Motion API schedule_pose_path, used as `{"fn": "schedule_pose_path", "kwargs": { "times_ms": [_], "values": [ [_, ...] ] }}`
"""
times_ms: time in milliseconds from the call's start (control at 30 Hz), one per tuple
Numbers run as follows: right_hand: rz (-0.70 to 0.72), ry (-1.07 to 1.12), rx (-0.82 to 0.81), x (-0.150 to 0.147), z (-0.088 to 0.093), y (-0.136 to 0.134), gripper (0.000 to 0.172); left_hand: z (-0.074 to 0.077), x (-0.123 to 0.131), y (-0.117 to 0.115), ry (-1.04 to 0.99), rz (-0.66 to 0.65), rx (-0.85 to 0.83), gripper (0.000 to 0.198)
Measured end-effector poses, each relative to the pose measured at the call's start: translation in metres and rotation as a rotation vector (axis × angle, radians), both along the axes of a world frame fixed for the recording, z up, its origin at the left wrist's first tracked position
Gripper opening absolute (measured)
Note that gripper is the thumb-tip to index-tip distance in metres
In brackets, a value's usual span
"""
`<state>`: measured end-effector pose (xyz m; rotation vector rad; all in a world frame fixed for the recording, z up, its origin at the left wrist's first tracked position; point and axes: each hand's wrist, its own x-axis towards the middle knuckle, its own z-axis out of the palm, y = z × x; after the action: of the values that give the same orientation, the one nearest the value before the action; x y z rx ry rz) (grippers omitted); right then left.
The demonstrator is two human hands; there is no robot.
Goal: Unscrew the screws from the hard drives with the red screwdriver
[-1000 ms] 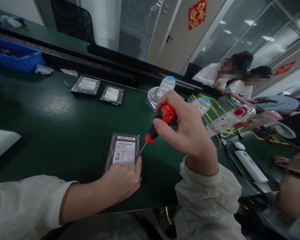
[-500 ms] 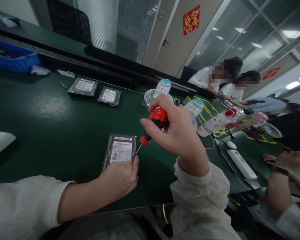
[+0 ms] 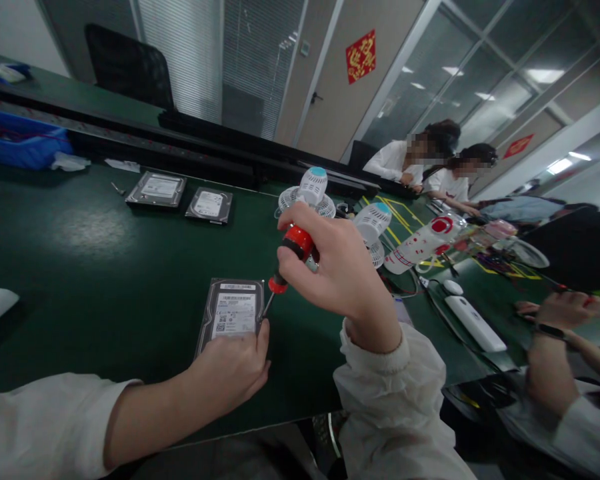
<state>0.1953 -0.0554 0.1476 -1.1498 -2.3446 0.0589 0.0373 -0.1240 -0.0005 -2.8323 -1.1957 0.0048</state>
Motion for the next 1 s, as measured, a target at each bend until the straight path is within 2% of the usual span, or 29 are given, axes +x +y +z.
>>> {"fn": "schedule_pose_path", "kwargs": {
  "times_ms": [167,333,467,600,767,833,900,1000],
  "values": [
    [-0.112,-0.026,0.014,0.006,0.002,0.001,0.028,-0.005,0.001,-0.001,-0.006,0.001,0.027,0.056],
    [-0.05,-0.051,-0.056,0.01,0.006,0.001,0.026,-0.011,0.002,-0.001,-0.034,0.002,0.068,0.058],
    [-0.126,-0.05,-0.045,0.012,0.007,0.002,0.035,-0.014,0.002,0.0,-0.04,-0.006,0.064,0.061],
    [-0.042,-0.053,-0.054,0.014,0.007,0.004,0.023,-0.014,0.002,0.001,-0.038,-0.009,0.08,0.063],
    [-0.041,-0.046,-0.03,0.015,0.005,0.007,0.032,-0.014,0.001,0.0,-0.041,-0.024,0.115,0.061],
    [-0.03,-0.036,-0.026,0.016,0.005,0.007,0.03,-0.014,0.0,-0.001,-0.046,-0.028,0.127,0.061],
    [0.038,-0.025,-0.023,0.017,0.005,0.008,0.022,-0.014,0.0,-0.001,-0.055,-0.033,0.141,0.061],
    [0.122,-0.02,-0.017,0.019,0.006,0.009,0.026,-0.014,-0.001,0.0,-0.059,-0.04,0.165,0.06]
  ]
}}
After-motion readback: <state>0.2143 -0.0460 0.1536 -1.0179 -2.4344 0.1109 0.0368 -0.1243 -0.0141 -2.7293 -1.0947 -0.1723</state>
